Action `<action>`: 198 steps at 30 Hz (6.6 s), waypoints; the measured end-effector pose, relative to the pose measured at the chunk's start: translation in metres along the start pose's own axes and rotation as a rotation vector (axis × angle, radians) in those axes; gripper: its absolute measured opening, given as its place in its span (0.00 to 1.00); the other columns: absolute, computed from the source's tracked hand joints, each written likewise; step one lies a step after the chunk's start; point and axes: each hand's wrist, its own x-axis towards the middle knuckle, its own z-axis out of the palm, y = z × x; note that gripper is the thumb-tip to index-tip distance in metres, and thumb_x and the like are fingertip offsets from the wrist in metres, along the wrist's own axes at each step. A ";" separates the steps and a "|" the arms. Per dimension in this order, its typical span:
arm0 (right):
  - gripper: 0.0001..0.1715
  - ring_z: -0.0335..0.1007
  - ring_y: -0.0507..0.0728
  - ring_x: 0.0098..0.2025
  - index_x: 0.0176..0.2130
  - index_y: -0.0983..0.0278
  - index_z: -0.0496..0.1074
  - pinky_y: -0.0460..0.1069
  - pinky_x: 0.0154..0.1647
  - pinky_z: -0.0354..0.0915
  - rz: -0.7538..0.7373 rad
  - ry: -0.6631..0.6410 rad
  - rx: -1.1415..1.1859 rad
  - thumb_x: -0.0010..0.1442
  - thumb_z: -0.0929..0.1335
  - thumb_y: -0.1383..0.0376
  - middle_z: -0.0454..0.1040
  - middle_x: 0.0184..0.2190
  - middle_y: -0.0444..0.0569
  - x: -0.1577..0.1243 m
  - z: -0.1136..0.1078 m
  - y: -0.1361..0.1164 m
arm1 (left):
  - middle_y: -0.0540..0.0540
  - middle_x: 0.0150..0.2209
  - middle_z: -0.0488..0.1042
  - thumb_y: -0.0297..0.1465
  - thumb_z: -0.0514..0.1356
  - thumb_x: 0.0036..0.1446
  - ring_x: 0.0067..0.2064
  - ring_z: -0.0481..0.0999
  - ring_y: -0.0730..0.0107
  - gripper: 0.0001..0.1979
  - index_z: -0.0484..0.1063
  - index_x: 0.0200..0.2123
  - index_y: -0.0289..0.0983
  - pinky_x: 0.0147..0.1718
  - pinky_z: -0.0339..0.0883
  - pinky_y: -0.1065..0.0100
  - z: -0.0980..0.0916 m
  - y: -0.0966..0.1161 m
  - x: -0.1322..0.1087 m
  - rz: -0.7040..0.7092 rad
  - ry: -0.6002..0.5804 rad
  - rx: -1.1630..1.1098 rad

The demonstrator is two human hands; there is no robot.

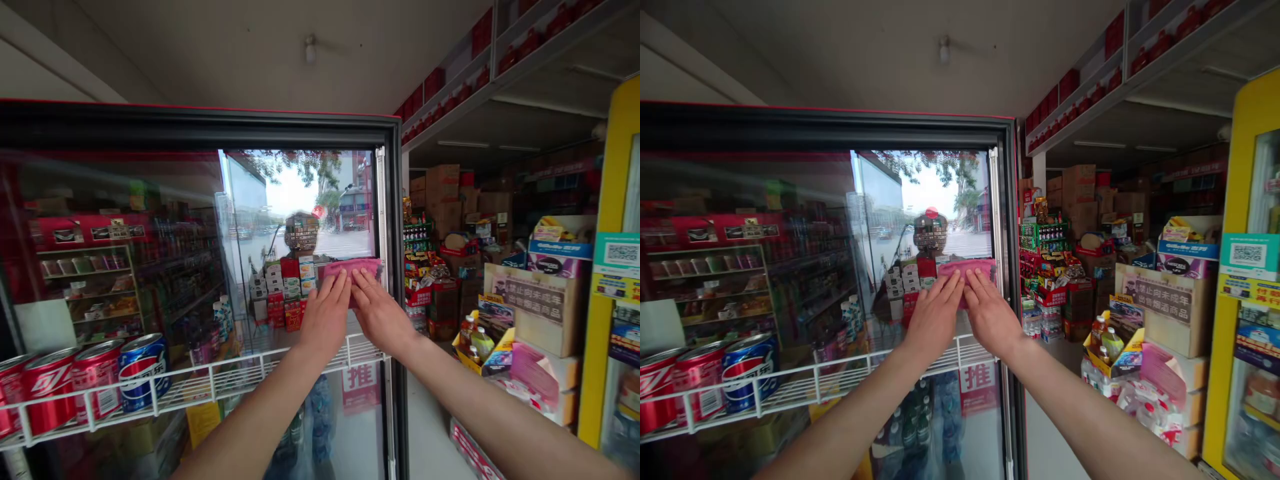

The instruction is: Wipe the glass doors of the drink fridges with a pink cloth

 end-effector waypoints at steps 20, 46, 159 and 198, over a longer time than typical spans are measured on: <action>0.39 0.43 0.72 0.85 0.78 0.84 0.56 0.68 0.84 0.53 0.088 0.100 -0.128 0.72 0.58 0.76 0.48 0.81 0.74 0.122 -0.048 0.047 | 0.38 0.83 0.48 0.22 0.45 0.71 0.84 0.48 0.52 0.37 0.52 0.81 0.33 0.79 0.46 0.35 -0.057 -0.036 0.106 0.046 0.258 0.117; 0.53 0.28 0.76 0.86 0.81 0.80 0.45 0.75 0.84 0.41 -0.083 0.222 -0.137 0.77 0.65 0.49 0.40 0.83 0.74 0.160 -0.017 0.029 | 0.44 0.84 0.40 0.42 0.47 0.79 0.86 0.38 0.56 0.37 0.45 0.83 0.35 0.82 0.26 0.36 -0.075 -0.120 0.087 0.166 0.286 0.179; 0.34 0.45 0.71 0.84 0.74 0.77 0.67 0.69 0.84 0.49 -0.366 -0.208 0.209 0.77 0.62 0.62 0.51 0.81 0.64 0.246 0.052 -0.426 | 0.38 0.78 0.63 0.27 0.52 0.69 0.80 0.61 0.48 0.36 0.60 0.79 0.40 0.76 0.56 0.36 -0.081 -0.384 -0.267 -0.416 -0.090 0.210; 0.33 0.54 0.71 0.82 0.72 0.78 0.69 0.67 0.81 0.59 -0.064 0.093 0.083 0.72 0.62 0.77 0.61 0.78 0.68 0.113 0.051 -0.195 | 0.41 0.79 0.60 0.26 0.49 0.73 0.80 0.60 0.47 0.33 0.62 0.78 0.37 0.75 0.53 0.32 -0.036 -0.184 -0.115 -0.106 0.101 -0.009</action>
